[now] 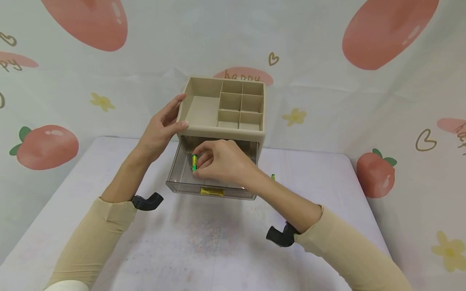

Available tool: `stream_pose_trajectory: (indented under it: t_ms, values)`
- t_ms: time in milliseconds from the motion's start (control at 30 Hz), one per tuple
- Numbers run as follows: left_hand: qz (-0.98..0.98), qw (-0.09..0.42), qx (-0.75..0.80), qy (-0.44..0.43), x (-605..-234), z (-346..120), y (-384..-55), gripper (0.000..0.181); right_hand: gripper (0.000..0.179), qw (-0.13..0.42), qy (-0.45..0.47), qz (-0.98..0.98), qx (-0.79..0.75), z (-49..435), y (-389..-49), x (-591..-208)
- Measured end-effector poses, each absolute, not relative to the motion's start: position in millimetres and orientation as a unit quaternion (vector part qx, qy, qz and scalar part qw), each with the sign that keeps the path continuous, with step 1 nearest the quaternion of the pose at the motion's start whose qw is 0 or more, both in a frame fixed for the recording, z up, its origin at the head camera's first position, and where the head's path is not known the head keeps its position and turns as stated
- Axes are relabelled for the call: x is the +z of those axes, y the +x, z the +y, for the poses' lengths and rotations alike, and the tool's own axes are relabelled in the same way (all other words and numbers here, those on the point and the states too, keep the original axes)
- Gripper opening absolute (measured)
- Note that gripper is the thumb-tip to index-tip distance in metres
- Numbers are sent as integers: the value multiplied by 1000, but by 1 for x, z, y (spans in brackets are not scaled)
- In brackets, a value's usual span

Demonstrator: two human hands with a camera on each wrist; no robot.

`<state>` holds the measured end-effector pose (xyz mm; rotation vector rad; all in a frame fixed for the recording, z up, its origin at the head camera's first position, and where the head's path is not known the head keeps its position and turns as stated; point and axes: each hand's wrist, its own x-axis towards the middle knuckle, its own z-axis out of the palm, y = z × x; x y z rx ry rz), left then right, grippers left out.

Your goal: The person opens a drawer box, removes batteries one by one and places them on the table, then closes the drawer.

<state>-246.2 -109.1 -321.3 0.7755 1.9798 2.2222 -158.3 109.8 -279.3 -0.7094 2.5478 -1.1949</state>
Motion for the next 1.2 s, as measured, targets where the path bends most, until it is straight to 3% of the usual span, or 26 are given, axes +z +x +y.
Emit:
stream_pose_trajectory:
  t_ms: [1200]
  values:
    - [652, 30, 713, 257, -318, -108, -243, 71, 45, 99, -235, 791, -556, 187, -151, -280]
